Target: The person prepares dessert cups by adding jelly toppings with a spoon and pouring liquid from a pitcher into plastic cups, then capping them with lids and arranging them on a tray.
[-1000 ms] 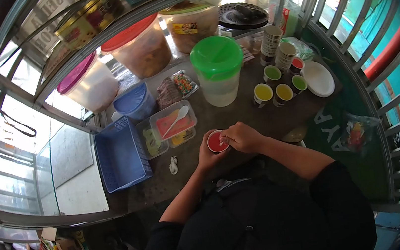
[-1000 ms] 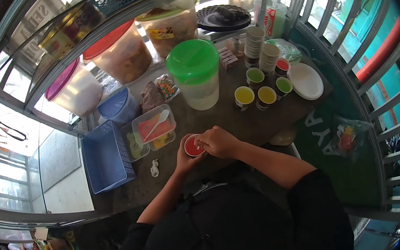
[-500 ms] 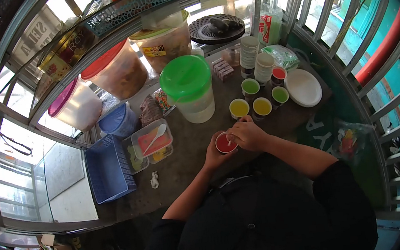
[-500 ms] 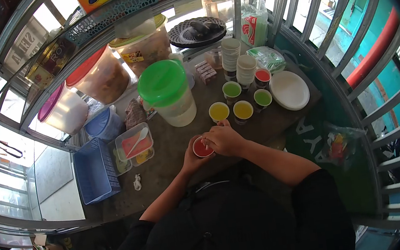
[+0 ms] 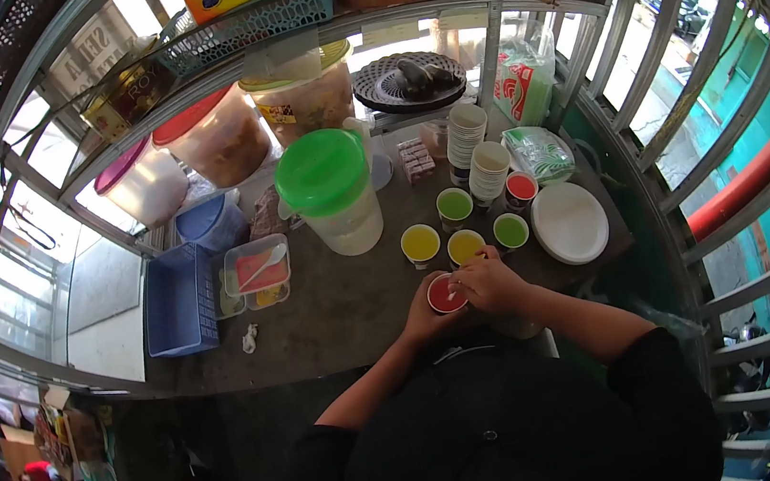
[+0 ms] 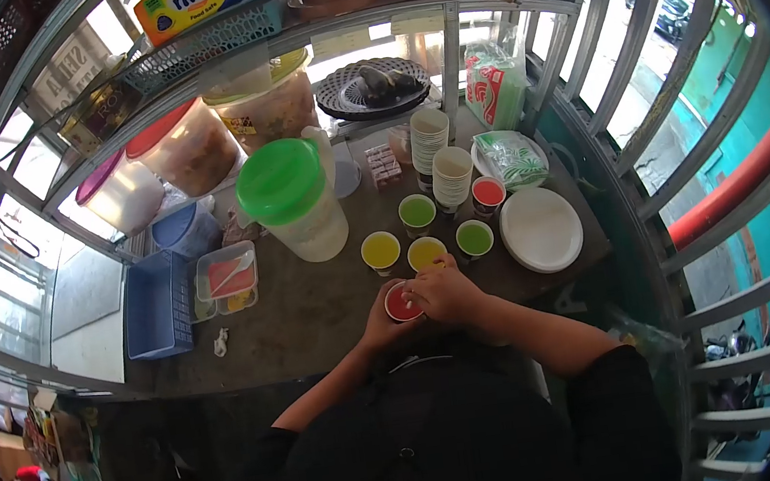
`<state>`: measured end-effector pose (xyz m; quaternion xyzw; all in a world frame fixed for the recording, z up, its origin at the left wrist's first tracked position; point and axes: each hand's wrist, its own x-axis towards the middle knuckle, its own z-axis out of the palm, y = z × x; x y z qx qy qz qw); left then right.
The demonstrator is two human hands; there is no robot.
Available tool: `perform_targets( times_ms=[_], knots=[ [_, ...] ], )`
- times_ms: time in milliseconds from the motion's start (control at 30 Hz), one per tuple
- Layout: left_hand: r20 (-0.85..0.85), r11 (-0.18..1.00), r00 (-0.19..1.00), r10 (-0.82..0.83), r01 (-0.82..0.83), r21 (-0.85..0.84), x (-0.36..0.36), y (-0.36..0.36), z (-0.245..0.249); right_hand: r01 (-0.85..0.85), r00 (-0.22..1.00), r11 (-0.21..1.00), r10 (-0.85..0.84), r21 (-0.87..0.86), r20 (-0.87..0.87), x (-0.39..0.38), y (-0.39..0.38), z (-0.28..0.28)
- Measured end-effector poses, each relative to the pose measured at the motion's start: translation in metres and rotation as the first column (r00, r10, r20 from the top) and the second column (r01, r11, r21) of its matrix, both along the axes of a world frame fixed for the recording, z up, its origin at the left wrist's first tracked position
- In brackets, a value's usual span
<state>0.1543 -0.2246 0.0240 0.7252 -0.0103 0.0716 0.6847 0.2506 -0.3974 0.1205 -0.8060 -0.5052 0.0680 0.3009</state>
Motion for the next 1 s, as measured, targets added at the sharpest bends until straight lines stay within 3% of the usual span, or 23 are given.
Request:
perform_targets(
  times_ms=[133, 367, 500, 600, 700, 800, 900, 967, 1000],
  knots=[
    [-0.044, 0.999, 0.999, -0.019, 0.017, -0.042, 0.002, -0.021, 0.01, -0.038, 0.998, 0.999, 0.038, 0.008, 0.041, 0.011, -0.013, -0.008],
    [-0.027, 0.995, 0.997, -0.078, 0.08, 0.067, 0.031, -0.051, -0.033, -0.046, 0.989, 0.998, 0.05, -0.03, 0.137, 0.025, -0.04, 0.001],
    [-0.039, 0.991, 0.993, -0.11, 0.112, 0.071, 0.042, -0.069, -0.028, -0.034, 0.989, 0.991, 0.052, -0.131, 0.136, 0.032, -0.061, 0.007],
    [-0.074, 0.991, 0.992, -0.104, 0.109, 0.077, 0.044, -0.083, -0.016, -0.068, 0.986, 0.991, 0.084, -0.112, 0.143, 0.035, -0.078, 0.002],
    [-0.052, 0.987, 0.993, -0.104, 0.109, 0.116, 0.049, -0.096, -0.015, -0.017, 0.991, 0.997, 0.027, -0.078, 0.132, 0.033, -0.094, 0.003],
    [-0.037, 0.984, 0.99, -0.139, 0.143, 0.103, 0.056, -0.109, -0.01, 0.157, 0.985, 0.988, -0.157, -0.008, -0.065, 0.033, -0.112, 0.016],
    [-0.009, 0.978, 0.985, -0.17, 0.169, 0.121, 0.064, -0.118, -0.005, 0.492, 0.83, 0.851, -0.394, 0.183, -0.395, 0.035, -0.138, 0.0],
    [0.001, 0.975, 0.983, -0.184, 0.183, 0.128, 0.069, -0.121, -0.003, 0.8, 0.599, 0.498, -0.695, 0.334, -0.397, 0.049, -0.162, -0.048],
    [-0.003, 0.974, 0.981, -0.195, 0.194, 0.119, 0.071, -0.123, -0.002, 0.84, 0.493, 0.33, -0.796, 0.431, -0.351, 0.059, -0.178, -0.069]
  ],
)
